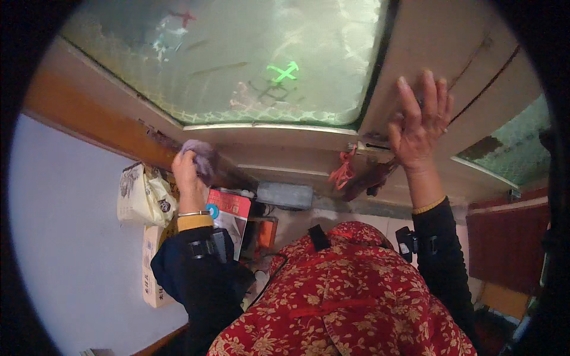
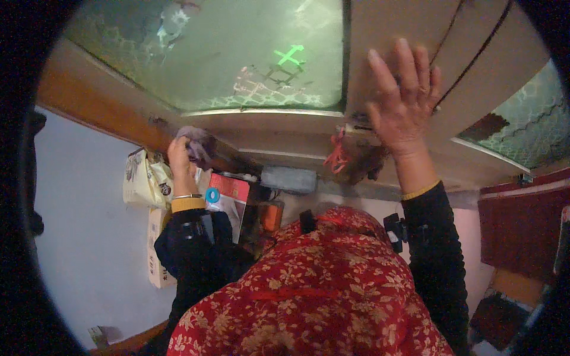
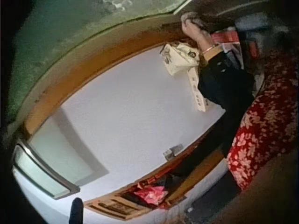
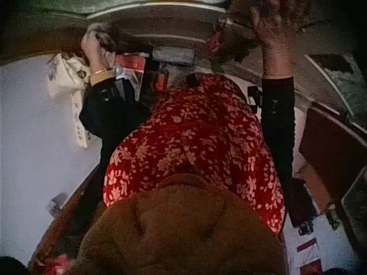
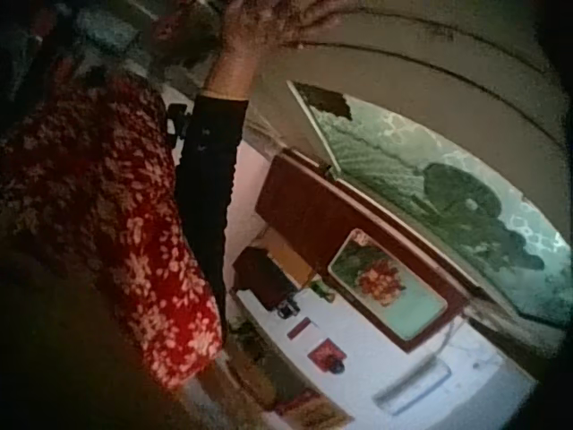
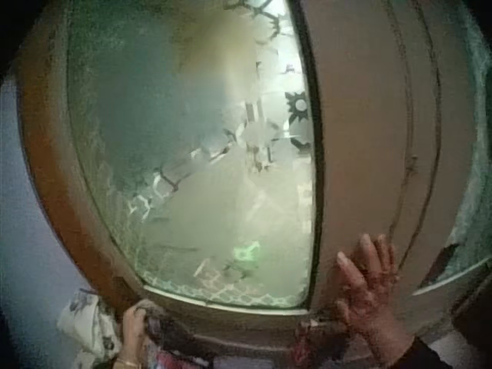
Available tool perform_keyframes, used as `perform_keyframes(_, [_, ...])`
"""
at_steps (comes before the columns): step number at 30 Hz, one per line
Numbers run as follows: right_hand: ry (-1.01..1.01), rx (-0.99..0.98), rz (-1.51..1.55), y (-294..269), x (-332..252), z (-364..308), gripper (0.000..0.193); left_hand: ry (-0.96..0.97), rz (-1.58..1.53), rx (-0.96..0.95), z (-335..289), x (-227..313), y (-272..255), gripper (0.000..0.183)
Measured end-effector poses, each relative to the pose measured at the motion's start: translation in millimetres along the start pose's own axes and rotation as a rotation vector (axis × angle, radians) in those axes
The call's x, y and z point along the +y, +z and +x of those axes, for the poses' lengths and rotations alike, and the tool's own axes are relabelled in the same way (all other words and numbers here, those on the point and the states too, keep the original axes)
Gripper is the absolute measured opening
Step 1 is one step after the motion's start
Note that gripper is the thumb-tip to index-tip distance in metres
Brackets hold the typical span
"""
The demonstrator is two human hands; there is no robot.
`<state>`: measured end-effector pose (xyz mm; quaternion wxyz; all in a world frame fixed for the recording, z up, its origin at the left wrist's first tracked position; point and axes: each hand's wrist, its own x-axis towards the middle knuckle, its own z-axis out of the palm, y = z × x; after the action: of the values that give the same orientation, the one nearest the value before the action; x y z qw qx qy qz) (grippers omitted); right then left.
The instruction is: The person wipes the glass and frame of a wooden door with a purple cloth. They then rinse the cloth in a basin of water and wring it out before returning to the door.
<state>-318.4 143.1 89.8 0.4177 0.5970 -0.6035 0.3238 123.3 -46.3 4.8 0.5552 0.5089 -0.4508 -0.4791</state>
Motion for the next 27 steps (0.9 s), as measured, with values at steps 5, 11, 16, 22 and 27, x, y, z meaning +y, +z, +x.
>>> perform_keyframes(5, [0.024,0.056,0.103,3.9,-1.3,1.3,0.069,-0.425,-0.681,-0.266,-45.5,-23.0,27.3,0.032])
perform_keyframes(11, [-0.017,0.109,0.085,9.5,4.5,-1.2,0.054,-0.472,-0.761,-0.278,-82.8,-19.2,59.4,0.028])
perform_keyframes(16, [-0.018,0.151,0.097,15.1,5.2,1.4,0.052,-0.366,-0.8,-0.407,-97.2,-7.7,70.5,0.039])
perform_keyframes(22, [-0.048,0.09,0.049,8.5,2.4,3.1,0.051,-0.407,-0.893,-0.461,-96.1,-5.0,62.7,0.044])
perform_keyframes(27, [-0.04,0.138,0.08,12.3,2.7,4.3,0.049,-0.502,-0.918,-0.381,-94.0,-1.0,61.2,0.044])
